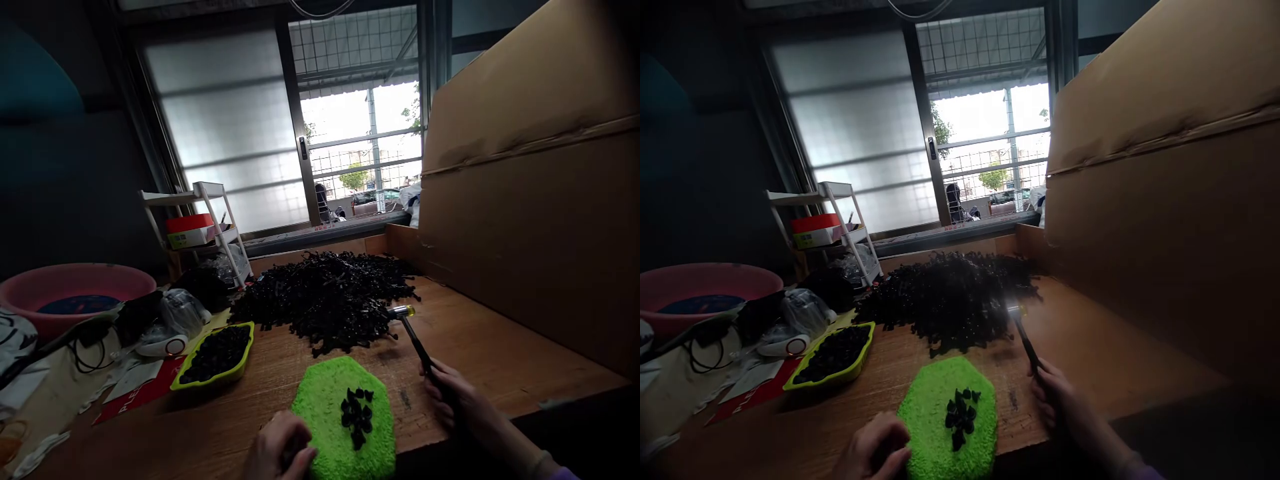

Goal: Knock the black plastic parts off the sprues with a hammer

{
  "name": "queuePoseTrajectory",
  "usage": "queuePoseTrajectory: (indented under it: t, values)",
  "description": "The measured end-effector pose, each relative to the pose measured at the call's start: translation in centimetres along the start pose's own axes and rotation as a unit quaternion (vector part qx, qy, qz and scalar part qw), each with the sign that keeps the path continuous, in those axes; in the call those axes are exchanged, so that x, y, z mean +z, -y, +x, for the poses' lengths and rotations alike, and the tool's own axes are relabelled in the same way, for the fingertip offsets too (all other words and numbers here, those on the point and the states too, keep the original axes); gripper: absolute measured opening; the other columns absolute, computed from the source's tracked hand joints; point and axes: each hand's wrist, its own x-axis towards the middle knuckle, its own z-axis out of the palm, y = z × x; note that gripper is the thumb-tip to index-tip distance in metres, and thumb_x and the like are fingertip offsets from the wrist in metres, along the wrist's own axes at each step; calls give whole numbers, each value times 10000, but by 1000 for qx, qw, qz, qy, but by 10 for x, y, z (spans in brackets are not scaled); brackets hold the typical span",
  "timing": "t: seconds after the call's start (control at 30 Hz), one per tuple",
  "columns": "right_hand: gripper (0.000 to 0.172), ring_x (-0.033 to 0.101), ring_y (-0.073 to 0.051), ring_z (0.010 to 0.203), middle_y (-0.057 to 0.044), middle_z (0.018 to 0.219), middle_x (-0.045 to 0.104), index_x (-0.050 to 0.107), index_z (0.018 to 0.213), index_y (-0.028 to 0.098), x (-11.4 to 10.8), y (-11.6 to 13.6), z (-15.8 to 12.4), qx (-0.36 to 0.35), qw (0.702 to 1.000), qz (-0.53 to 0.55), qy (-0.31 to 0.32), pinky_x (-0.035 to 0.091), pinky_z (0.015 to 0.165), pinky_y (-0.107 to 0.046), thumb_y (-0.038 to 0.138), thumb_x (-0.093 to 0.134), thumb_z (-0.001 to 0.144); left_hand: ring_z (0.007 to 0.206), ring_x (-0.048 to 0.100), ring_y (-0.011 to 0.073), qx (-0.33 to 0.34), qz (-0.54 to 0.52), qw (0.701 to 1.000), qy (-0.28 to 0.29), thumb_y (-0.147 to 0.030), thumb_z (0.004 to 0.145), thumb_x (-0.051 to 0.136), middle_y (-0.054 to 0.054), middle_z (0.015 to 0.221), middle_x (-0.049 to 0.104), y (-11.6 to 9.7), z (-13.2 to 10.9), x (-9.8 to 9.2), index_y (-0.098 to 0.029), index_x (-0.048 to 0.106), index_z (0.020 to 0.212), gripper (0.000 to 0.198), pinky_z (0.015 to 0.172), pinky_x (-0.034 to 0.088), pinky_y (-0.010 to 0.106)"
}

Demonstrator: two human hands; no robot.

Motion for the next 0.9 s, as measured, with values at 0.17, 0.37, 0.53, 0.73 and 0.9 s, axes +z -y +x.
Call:
queuePoseTrajectory:
  t: [0.17, 0.37, 0.53, 0.73, 0.9]
  values:
    - [279, 310, -49, 383, 76, 598, 397, 506, 890, 167, -6, -5, 2, -11, 1000, 18, 15, 262, 332, -177, 443, 466, 891, 1211, 368, 306, 136, 57, 989, 10, -462, 773, 546, 118, 1298, 439, -35, 37, 44, -235, 497, 1192, 480, 984, 314, 425]
    - [265, 342, -53, 400, 71, 616, 413, 515, 919, 163, -7, -6, 0, -31, 998, 44, 10, 298, 349, -180, 423, 466, 901, 1070, 454, 230, 115, 128, 983, 59, -242, 849, 447, 60, 1149, 522, -49, 60, 69, -253, 542, 1077, 247, 938, 331, 388]
    - [255, 329, -52, 397, 72, 613, 408, 510, 901, 165, -11, -9, 1, -30, 998, 60, 21, 286, 346, -180, 419, 478, 893, 886, 476, 193, 21, 191, 981, -4, -208, 876, 322, 53, 981, 518, -44, 71, 72, -214, 532, 903, 211, 782, 387, 314]
    - [253, 329, -59, 411, 68, 621, 405, 489, 916, 177, -13, -11, 0, -40, 996, 80, 30, 292, 368, -192, 426, 492, 872, 1019, 455, 235, -9, 193, 981, -10, -310, 846, 419, 49, 1086, 513, -33, 69, 63, -263, 540, 1065, 255, 876, 370, 357]
    - [260, 337, -61, 415, 63, 608, 410, 472, 919, 202, -12, -8, -1, -34, 995, 95, 24, 285, 382, -198, 436, 543, 831, 1237, 338, 261, -22, 103, 994, 33, -379, 830, 474, 39, 1328, 424, -9, 40, 46, -341, 310, 1358, 553, 1047, 238, 422]
